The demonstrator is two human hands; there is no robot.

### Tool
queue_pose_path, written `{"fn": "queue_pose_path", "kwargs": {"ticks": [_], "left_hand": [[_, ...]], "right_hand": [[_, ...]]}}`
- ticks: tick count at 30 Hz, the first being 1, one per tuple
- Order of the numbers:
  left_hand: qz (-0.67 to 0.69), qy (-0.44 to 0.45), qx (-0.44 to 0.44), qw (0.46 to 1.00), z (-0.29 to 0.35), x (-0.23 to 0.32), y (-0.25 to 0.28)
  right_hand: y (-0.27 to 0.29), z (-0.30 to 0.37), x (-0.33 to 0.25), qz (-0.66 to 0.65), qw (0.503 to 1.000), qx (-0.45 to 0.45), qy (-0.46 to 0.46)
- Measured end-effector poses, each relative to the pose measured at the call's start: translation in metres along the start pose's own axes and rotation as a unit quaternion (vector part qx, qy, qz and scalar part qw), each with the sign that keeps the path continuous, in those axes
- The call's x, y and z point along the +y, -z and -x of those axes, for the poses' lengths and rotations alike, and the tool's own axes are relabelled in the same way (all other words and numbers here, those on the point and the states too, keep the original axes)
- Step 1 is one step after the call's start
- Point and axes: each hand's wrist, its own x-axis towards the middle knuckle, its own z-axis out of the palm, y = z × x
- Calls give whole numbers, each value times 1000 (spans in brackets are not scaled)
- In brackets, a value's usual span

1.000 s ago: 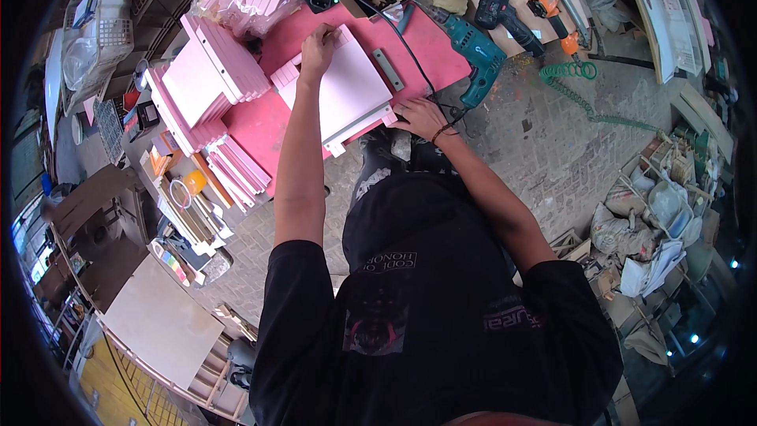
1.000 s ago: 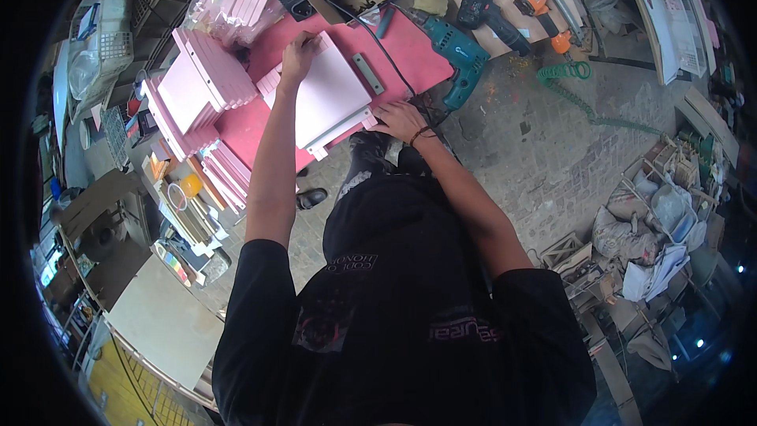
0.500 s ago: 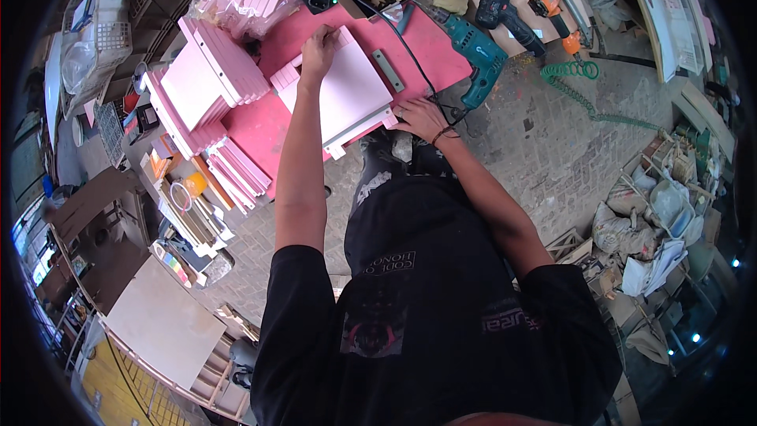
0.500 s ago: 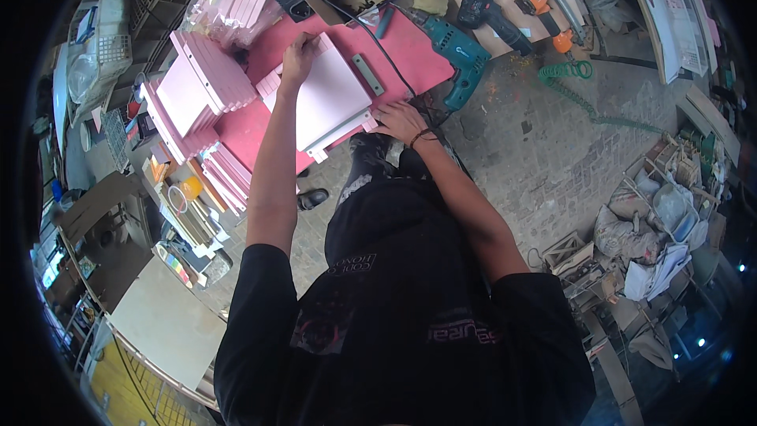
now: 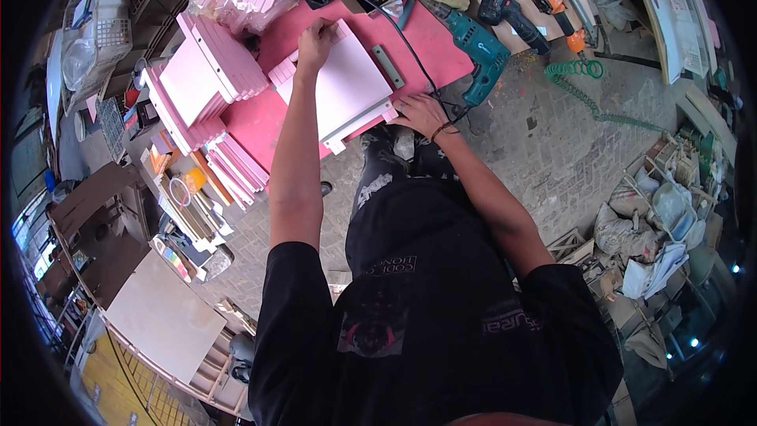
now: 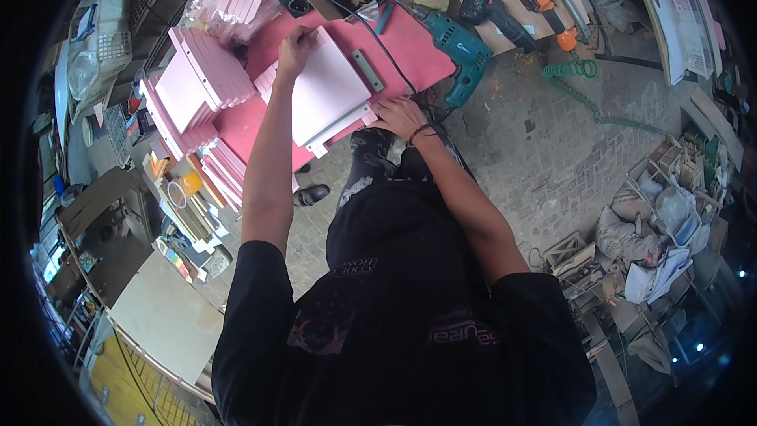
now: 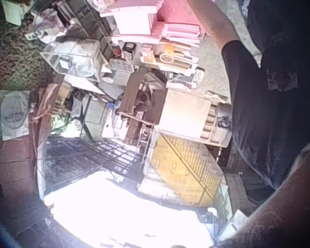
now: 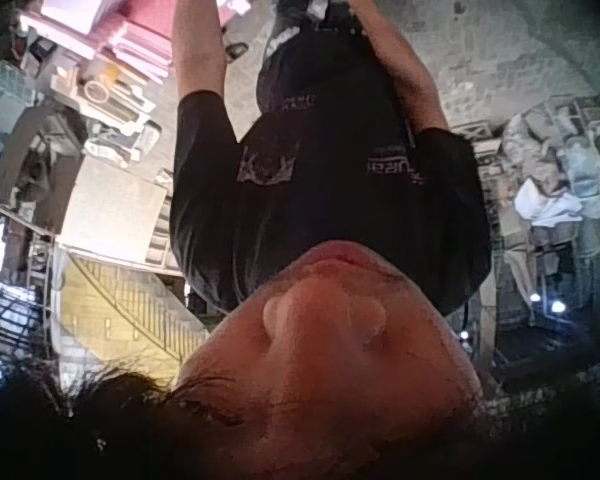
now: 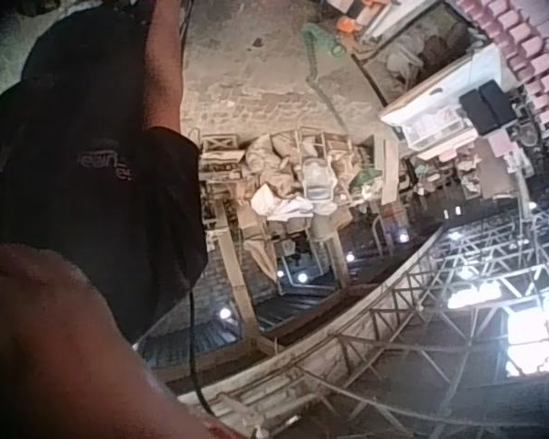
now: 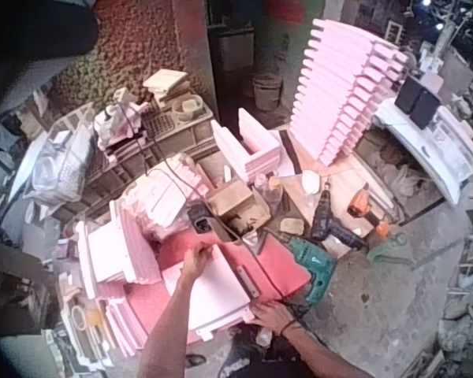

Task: Assembling a pink wooden shelving or stool unit using a power drill and screws.

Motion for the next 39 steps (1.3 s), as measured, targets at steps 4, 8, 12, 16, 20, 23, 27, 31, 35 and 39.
{"fn": "queue_pose_path", "kwargs": {"ticks": [4,8,12,16,20,23,27,31,35,39], "left_hand": [[-19,30,-24,999,-4,-5,2],[-9,10,9,1000,-1,-6,2],[-104,-59,63,991,8,-21,-7],[-89,-28,226,970,85,34,2],[-14,82,259,962,194,44,24],[-25,143,228,963,268,16,23],[-136,118,86,980,279,13,17],[-134,126,114,976,276,-3,3],[-94,94,142,981,276,-14,6],[-85,45,161,982,276,-26,7]], "right_hand": [[4,-4,-2,7,999,-34,-6],[0,-4,1,6,999,-38,14],[-2,-7,4,-9,999,-48,18],[2,-7,3,-10,997,-61,36],[13,-10,0,-21,997,-71,6],[16,-18,-5,-41,995,-89,-5],[15,-18,-3,-61,994,-95,-14],[20,-22,-9,-65,986,-141,-67],[16,-20,-3,-63,983,-152,-78],[18,-23,1,-47,980,-177,-83]]}}
